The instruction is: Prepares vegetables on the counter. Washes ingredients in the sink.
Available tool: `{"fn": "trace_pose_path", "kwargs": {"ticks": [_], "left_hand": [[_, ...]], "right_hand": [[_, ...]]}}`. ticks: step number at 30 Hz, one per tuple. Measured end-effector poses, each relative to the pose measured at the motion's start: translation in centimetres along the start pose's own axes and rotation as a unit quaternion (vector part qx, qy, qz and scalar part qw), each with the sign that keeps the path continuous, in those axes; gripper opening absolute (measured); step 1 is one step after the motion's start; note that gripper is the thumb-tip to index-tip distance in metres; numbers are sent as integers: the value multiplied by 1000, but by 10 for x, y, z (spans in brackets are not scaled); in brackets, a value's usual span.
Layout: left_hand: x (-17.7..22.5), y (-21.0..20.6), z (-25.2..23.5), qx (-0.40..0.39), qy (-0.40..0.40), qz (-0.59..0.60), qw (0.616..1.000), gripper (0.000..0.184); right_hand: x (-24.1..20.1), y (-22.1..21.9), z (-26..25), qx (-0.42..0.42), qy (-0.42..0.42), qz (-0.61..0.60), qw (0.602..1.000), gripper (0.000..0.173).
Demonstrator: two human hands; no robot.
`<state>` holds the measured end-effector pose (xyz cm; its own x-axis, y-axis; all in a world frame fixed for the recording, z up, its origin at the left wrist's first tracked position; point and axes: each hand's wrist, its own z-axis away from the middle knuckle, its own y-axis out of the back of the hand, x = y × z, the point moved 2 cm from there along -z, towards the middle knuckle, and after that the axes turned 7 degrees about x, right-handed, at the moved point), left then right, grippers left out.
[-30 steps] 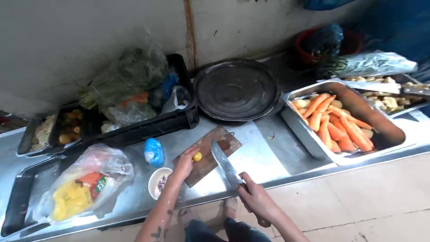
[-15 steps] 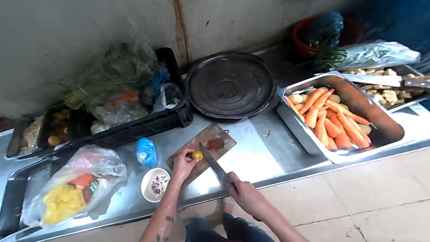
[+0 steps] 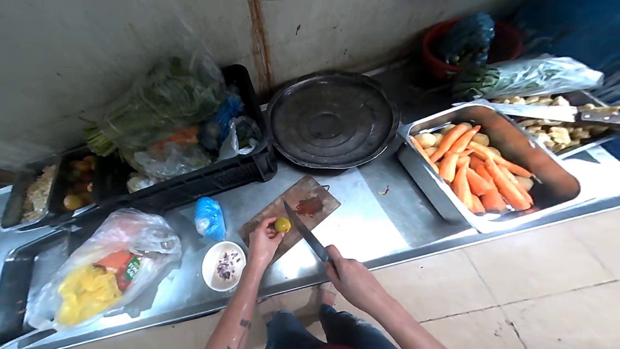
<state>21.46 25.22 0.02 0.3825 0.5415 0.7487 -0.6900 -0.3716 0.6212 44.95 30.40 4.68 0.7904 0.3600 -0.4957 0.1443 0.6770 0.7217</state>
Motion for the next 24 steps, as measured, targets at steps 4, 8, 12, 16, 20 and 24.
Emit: {"fn": "trace_pose_path", "kwargs": {"ticks": [4,8,12,16,20,24], "left_hand": [[-1,3,2,8,-4,-11,1000,51],[-8,1,1,18,-11,-6,1000,49],[-14,-1,-1,18,-29,4,999,48],[-17,-2,-1,29,-46,4,999,44],[-19,-4,1,46,-60,23,997,40],[-21,-5,8,67,-81,22,994,38]], "right_hand": [[-4,-6,0,-19,3,-11,1000,36],[-6,-9,2,-20,4,-5,1000,37],[-7,-12,3,-13,9,7,1000,38],[-9,-15,1,-2,16,23,1000,37],[-30,-16,-22,0,10,29,1000,33],[-52,-25,-56,26,14,34,999,32]]}}
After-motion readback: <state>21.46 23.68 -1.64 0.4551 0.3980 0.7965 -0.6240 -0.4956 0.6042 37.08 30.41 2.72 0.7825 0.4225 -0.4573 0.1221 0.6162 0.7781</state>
